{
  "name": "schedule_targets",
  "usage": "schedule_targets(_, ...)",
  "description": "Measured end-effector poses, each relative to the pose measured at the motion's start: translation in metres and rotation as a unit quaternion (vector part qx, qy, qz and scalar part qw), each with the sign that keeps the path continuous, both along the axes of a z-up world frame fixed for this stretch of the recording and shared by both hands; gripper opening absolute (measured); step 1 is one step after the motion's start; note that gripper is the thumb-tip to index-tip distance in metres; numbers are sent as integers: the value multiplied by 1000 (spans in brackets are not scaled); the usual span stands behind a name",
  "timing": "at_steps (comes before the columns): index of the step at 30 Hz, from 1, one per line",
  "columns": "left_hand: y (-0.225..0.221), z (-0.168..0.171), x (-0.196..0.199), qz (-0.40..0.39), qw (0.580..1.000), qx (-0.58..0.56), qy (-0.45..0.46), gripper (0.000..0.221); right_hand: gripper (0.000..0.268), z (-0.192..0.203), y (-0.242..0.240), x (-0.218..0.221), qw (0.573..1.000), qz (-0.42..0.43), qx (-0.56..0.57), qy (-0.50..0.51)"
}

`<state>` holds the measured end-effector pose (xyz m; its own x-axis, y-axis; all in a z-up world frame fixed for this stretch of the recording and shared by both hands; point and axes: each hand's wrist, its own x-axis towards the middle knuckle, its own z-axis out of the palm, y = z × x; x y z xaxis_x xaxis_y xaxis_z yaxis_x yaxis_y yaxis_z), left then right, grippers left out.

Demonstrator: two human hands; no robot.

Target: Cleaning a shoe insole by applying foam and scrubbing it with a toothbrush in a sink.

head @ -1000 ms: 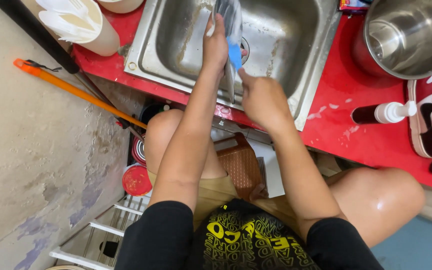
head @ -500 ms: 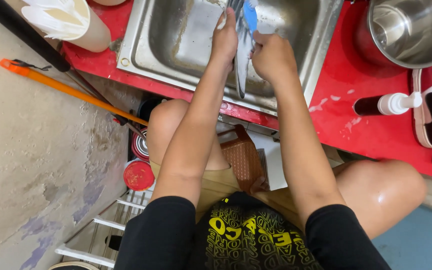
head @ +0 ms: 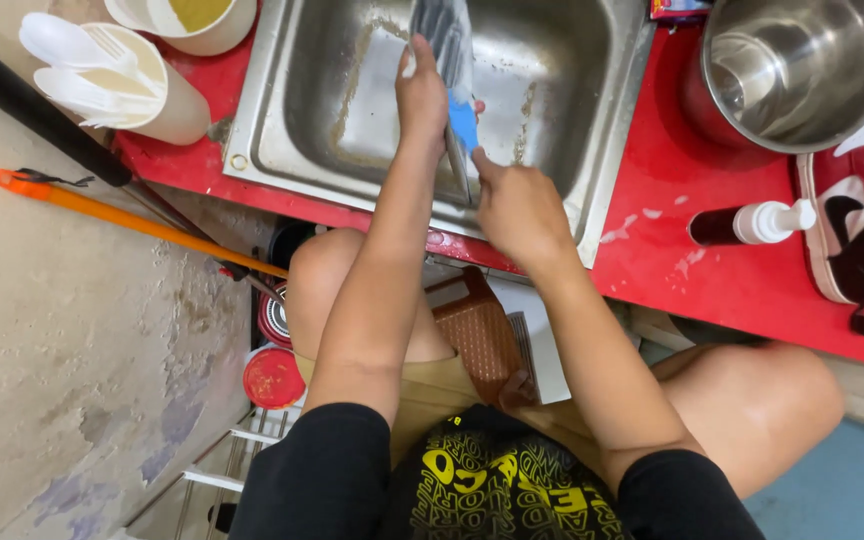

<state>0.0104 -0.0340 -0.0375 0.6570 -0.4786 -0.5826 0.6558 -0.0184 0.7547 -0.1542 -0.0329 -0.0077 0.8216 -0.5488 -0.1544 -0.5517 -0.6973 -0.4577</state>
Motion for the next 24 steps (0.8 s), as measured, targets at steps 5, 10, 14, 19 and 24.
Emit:
schedule_targets(5,-16,-45,0,-27,991,78,-103,89,46,-17,-62,27,998,-47,-22,32)
schedule_targets(10,-9,-24,8,-25,993,66,-98,85,52,-11,-28,6,999,23,-28,-11)
schedule_targets(14,-13,-22,-12,-82,982,149,-87,90,42,-29,-71,25,997,-61,42,9)
schedule_targets(19,-23,-35,11,-4,999,-50,18,96,51,-19,-28,-4,994,-35,104,-12)
schedule_targets(24,-21,-14,-10,-55,979,-108,164,109,41,-43,-58,18,994,-11,-74,-80)
